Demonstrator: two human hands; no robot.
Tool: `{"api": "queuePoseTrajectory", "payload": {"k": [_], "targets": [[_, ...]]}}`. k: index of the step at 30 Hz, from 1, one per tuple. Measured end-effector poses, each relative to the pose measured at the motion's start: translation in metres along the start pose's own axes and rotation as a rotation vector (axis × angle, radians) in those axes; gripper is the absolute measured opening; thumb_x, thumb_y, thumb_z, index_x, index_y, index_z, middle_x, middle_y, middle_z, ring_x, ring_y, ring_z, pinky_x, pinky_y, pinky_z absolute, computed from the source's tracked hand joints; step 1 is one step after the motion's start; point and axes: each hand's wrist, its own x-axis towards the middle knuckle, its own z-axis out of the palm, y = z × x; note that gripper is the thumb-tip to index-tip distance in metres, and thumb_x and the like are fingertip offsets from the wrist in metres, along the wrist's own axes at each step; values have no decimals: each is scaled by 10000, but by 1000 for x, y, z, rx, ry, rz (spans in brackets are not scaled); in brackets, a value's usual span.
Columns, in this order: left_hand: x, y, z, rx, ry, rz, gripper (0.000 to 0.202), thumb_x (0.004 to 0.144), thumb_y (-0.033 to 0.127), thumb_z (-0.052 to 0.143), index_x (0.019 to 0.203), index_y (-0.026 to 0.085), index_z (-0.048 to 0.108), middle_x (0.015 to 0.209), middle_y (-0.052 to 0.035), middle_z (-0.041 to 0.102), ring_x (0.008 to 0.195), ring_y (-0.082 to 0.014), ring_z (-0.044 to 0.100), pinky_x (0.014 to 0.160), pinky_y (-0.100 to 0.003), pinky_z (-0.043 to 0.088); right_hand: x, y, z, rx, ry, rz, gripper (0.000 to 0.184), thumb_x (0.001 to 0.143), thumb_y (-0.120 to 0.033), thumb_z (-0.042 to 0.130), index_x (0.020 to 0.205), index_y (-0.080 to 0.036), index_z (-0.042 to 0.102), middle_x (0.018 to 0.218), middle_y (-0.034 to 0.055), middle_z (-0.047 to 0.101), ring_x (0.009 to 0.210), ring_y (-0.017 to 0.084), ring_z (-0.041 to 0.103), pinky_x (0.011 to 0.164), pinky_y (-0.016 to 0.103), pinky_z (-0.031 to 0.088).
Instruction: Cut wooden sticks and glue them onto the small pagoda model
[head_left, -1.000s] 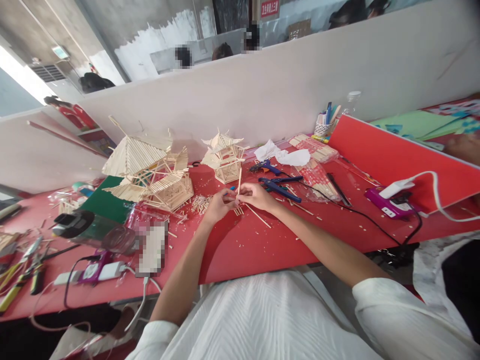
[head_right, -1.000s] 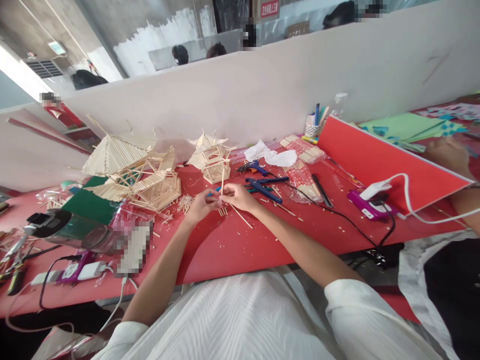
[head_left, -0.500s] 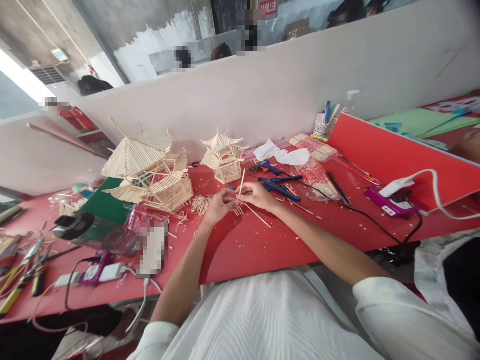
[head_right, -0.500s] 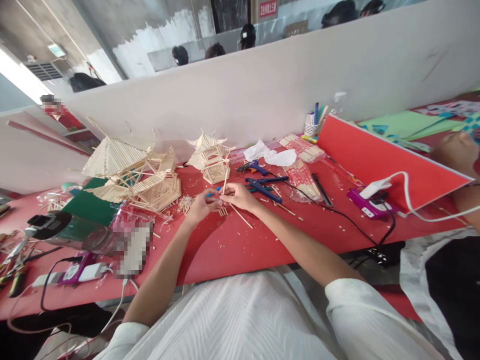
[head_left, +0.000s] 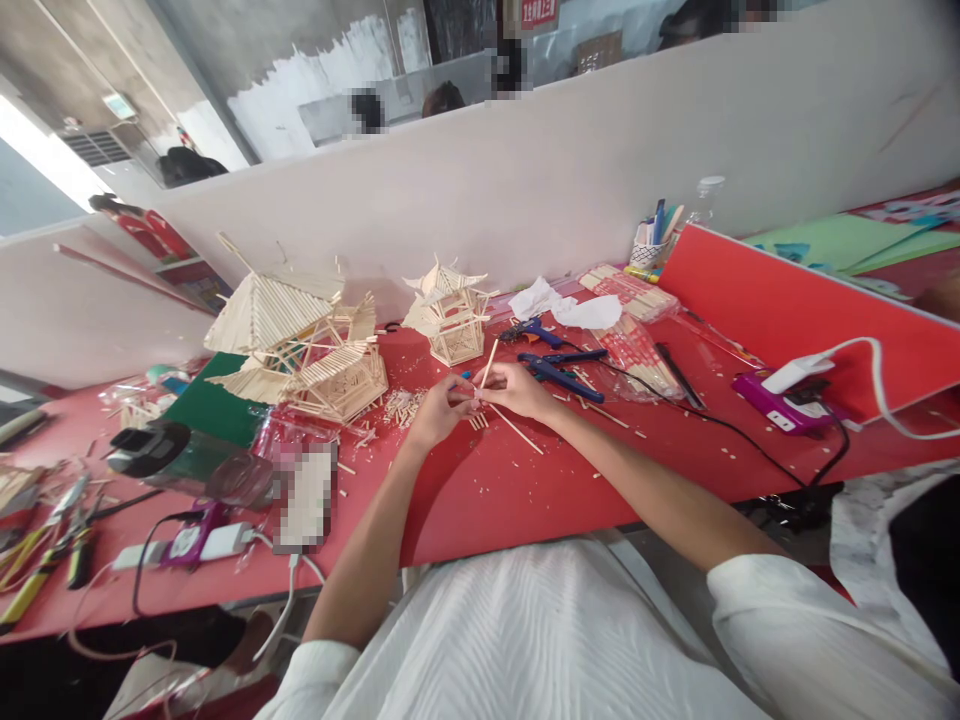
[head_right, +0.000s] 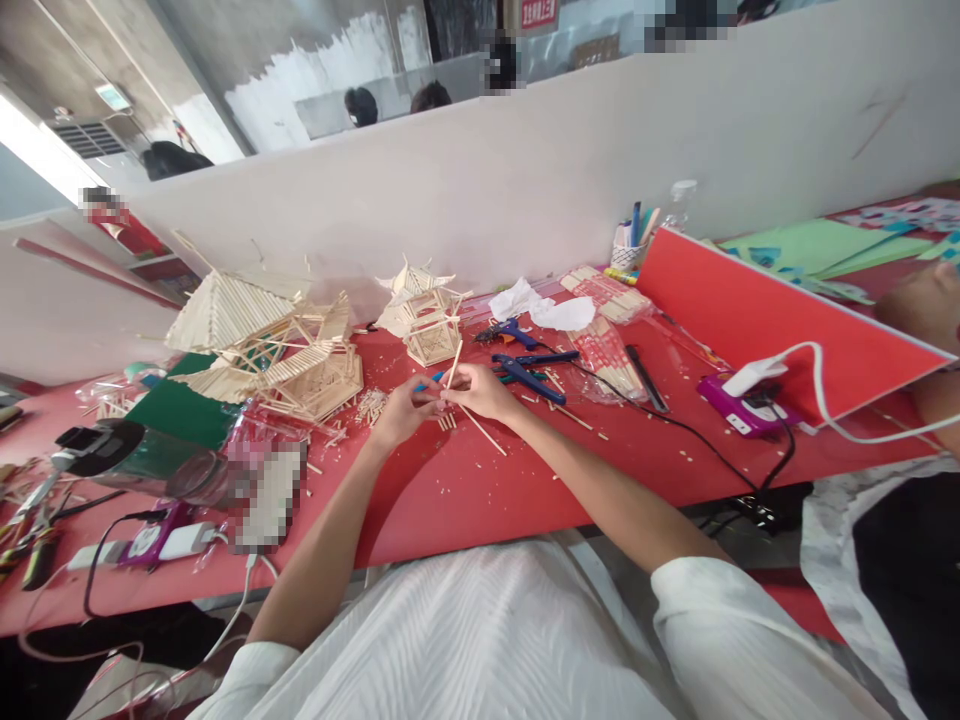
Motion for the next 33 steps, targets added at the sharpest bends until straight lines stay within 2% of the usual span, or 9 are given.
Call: {"api": "queuePoseTrajectory", "payload": {"k": [7, 15, 20, 24, 26, 28, 31, 33], "targets": [[-1, 3, 4, 36, 39, 44, 320, 775, 327, 825, 930, 173, 592, 851, -35, 709, 717, -168, 726, 676, -306, 621, -2, -5, 2, -41, 21, -46, 264, 774, -365, 774, 943, -186, 679, 894, 67, 767, 832, 218, 734, 788, 350, 591], [0, 0, 4, -22, 54, 56, 389, 705, 378, 868, 918, 179, 610, 787, -22, 710, 780, -187, 725, 770, -355, 630, -5, -6, 7, -53, 46, -82, 189, 805, -293, 723, 957, -194, 669, 877, 51, 766, 794, 217, 737, 768, 362, 599], [3, -3, -1, 11, 78, 70, 390, 679, 437, 872, 888, 163, 691, 779, -43, 730, 746, -193, 719, 757, -354, 621, -6, -20, 0, -214, 19, -91, 226, 844, -294, 718, 1051, -211, 678, 937, 68, 775, 865, 232, 740, 801, 369, 591], [6, -5, -7, 61, 124, 69, 370, 649, 459, 882, 809, 165, 722, 742, -34, 730, 683, -175, 700, 723, -327, 616, -9, -36, -30, -608, 82, -114, 278, 897, -322, 689, 1149, -206, 684, 1030, 110, 767, 940, 275, 721, 884, 418, 550], [7, -5, -9, 51, 140, 65, 361, 646, 451, 885, 810, 173, 723, 730, -24, 727, 669, -169, 697, 695, -310, 616, -12, -37, -52, -841, 102, -108, 366, 889, -399, 711, 1184, -184, 686, 1182, 164, 729, 1082, 334, 679, 968, 461, 505], [6, -5, -10, 33, 150, 61, 355, 645, 438, 885, 807, 174, 712, 725, -16, 723, 661, -166, 699, 672, -300, 616, -16, -33, -76, -1048, 114, -20, 493, 862, -506, 727, 1216, -166, 679, 1236, 200, 701, 1167, 385, 635, 993, 487, 481], [6, -5, -10, -4, 159, 43, 357, 644, 414, 887, 806, 159, 696, 728, -12, 714, 656, -159, 704, 678, -300, 621, -22, -24, -107, -1207, 5, 174, 666, 789, -648, 739, 1238, -161, 674, 1253, 213, 694, 1159, 420, 638, 950, 488, 494], [6, -5, -10, -39, 161, 28, 370, 633, 404, 895, 813, 152, 692, 734, -10, 711, 655, -155, 707, 695, -306, 626, -24, -19, -119, -1183, -72, 218, 641, 791, -666, 724, 1211, -183, 689, 1225, 189, 716, 1109, 389, 672, 909, 439, 510]]}}
